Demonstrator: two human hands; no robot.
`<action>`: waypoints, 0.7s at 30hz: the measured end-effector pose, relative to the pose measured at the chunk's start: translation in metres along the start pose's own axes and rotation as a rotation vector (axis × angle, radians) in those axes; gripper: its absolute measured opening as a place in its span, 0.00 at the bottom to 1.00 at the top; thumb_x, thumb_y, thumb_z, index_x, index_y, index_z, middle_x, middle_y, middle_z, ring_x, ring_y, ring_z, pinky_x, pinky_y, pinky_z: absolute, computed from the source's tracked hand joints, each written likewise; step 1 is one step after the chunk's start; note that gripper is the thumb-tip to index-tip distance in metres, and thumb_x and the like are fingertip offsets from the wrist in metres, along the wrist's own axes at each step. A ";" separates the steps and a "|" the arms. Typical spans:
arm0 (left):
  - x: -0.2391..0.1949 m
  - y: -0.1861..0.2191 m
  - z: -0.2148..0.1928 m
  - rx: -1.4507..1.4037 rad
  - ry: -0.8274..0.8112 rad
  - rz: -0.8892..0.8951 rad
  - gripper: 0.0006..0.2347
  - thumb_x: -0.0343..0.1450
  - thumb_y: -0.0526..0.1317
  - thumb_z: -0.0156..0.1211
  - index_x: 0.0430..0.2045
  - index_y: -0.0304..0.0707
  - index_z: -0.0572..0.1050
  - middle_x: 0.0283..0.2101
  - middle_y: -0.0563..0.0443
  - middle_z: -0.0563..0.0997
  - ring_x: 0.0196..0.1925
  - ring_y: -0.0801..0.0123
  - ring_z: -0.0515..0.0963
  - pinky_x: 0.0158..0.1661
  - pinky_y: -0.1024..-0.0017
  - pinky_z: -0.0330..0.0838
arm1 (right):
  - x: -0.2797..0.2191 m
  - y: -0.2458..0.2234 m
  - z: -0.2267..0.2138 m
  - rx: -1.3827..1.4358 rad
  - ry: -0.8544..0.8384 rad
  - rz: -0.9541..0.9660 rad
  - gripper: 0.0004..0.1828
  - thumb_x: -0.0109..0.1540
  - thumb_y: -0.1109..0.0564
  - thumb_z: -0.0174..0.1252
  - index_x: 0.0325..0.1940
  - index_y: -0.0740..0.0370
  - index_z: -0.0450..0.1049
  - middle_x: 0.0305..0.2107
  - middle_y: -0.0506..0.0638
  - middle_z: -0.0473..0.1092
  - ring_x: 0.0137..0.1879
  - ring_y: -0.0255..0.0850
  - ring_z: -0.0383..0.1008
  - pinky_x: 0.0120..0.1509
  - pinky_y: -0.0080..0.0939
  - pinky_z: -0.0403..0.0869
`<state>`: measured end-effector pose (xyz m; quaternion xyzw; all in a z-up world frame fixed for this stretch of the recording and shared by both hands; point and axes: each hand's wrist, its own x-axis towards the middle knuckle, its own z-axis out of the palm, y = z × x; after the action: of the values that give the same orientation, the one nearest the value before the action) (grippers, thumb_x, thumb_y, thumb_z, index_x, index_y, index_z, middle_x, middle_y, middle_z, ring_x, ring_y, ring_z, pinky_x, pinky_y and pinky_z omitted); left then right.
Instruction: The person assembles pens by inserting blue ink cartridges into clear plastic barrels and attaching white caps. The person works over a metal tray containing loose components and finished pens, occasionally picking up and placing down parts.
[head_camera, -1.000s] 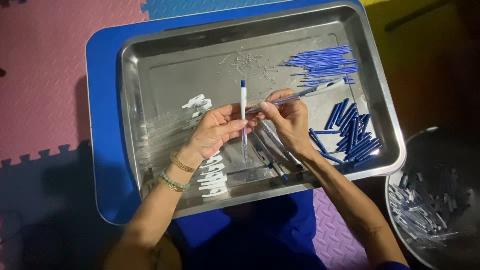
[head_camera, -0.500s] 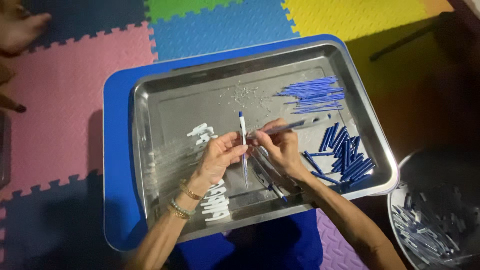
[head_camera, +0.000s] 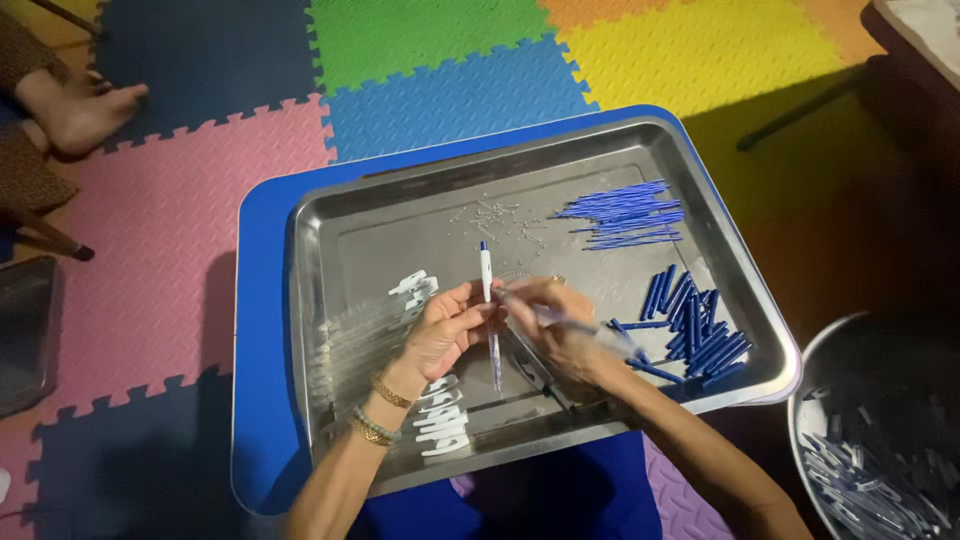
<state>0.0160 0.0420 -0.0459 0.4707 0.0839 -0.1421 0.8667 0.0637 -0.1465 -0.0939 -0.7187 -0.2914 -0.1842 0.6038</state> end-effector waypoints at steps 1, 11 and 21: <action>-0.002 0.001 0.000 0.000 -0.001 -0.001 0.19 0.75 0.33 0.69 0.62 0.32 0.78 0.53 0.43 0.88 0.52 0.60 0.90 0.50 0.64 0.88 | 0.014 -0.020 -0.008 -0.001 0.001 0.001 0.08 0.66 0.58 0.73 0.39 0.65 0.82 0.34 0.60 0.85 0.38 0.52 0.88 0.43 0.46 0.84; -0.016 0.009 0.010 0.079 -0.214 -0.081 0.19 0.75 0.31 0.68 0.62 0.25 0.77 0.52 0.39 0.87 0.47 0.62 0.90 0.50 0.66 0.90 | 0.061 -0.049 -0.051 0.319 -0.312 0.554 0.22 0.76 0.49 0.55 0.67 0.67 0.78 0.37 0.56 0.79 0.42 0.43 0.79 0.54 0.48 0.80; -0.014 0.002 0.004 0.088 -0.262 -0.121 0.20 0.74 0.29 0.69 0.63 0.26 0.76 0.51 0.39 0.86 0.42 0.61 0.91 0.44 0.65 0.92 | 0.064 -0.056 -0.051 0.590 -0.351 0.700 0.13 0.74 0.55 0.59 0.53 0.66 0.82 0.16 0.46 0.65 0.22 0.31 0.61 0.29 0.31 0.58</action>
<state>0.0032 0.0420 -0.0379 0.4798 -0.0081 -0.2579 0.8386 0.0807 -0.1779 -0.0013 -0.5920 -0.1694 0.2442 0.7491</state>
